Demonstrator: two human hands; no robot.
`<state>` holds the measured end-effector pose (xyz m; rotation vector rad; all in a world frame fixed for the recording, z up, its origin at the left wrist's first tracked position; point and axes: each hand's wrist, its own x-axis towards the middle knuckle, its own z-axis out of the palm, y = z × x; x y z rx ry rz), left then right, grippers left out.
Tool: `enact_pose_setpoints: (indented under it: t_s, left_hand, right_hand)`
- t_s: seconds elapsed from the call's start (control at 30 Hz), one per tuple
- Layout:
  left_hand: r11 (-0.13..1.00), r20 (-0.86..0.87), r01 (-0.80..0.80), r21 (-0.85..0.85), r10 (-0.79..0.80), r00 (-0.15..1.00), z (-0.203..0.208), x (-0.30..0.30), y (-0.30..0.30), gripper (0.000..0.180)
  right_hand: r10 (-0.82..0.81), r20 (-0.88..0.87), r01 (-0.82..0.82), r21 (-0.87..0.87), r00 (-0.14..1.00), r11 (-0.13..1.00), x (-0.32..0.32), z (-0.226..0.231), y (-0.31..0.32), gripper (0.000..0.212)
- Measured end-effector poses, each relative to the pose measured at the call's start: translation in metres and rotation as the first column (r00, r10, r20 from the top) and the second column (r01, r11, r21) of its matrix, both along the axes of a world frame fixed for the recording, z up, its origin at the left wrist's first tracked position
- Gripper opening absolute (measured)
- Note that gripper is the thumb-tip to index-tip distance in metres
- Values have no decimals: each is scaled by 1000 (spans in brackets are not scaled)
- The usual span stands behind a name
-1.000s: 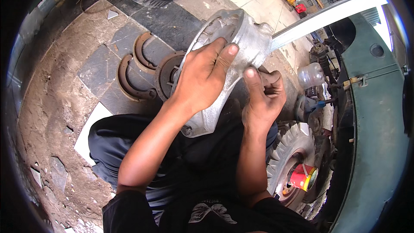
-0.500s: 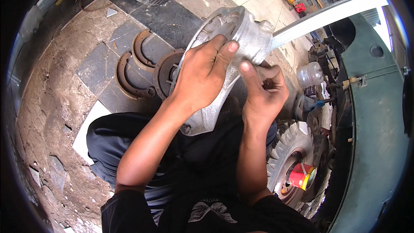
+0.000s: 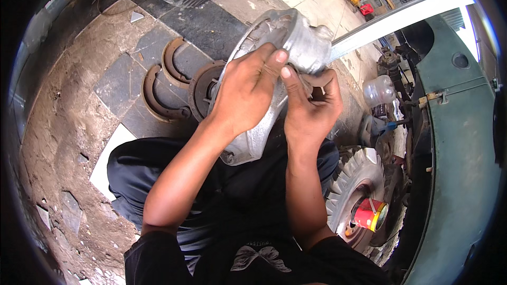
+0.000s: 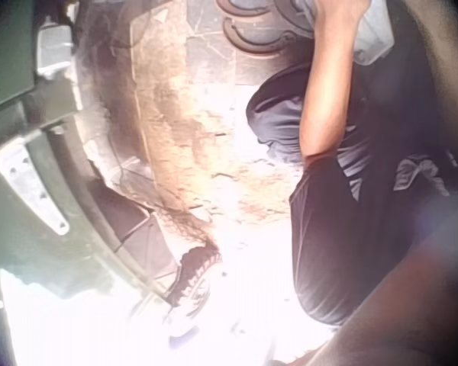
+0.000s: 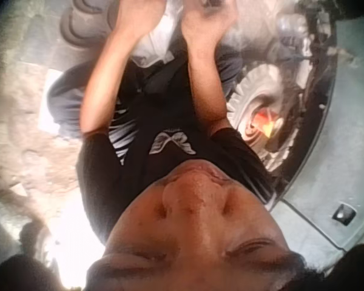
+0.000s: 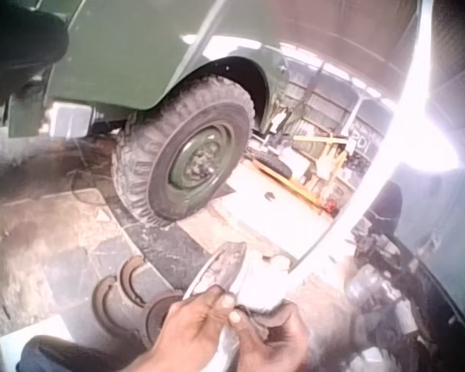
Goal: The person sits on the floor and uses a sanding block to smooth the surface of a metal part. They rotate the part to access different areas and continue sanding until the end of the clip.
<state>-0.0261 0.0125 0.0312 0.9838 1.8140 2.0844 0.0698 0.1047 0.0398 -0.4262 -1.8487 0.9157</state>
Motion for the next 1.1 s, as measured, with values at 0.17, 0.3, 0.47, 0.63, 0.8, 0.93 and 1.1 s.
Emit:
enact_pose_setpoints:
  t_s: [0.17, 0.3, 0.47, 0.63, 0.8, 0.93, 1.1]
  left_hand:
    - [999, 102, 24, -30, -21, 995, 2, -6, -3, 52]
    - [999, 54, 25, -35, -23, 998, -2, -3, -1, 55]
    - [1000, 41, -8, 9, 7, 999, -2, -4, 1, 54]
    - [997, 15, -4, 75, 3, 1000, -6, -2, 3, 53]
    - [1000, 69, 1, -18, 1, 998, -3, -10, 0, 54]
    - [1000, 55, -1, 10, 1, 998, -6, -9, 1, 53]
    - [1000, 11, -15, 8, 15, 1000, -3, -2, 0, 52]
  right_hand:
    - [161, -170, -203, -273, 972, 940, 2, 7, -3, 28]
    - [225, -374, -370, -383, 900, 846, 15, -14, 17, 26]
    - [215, -358, -340, -336, 909, 878, 15, -19, 19, 26]
    - [82, -97, -92, -107, 992, 990, 1, -7, -6, 24]
    - [283, -333, -376, -259, 900, 890, 11, -20, 20, 32]
    - [332, -370, -378, -59, 868, 924, 6, -32, 27, 39]
    - [132, -249, -157, -81, 959, 984, 3, -21, 1, 39]
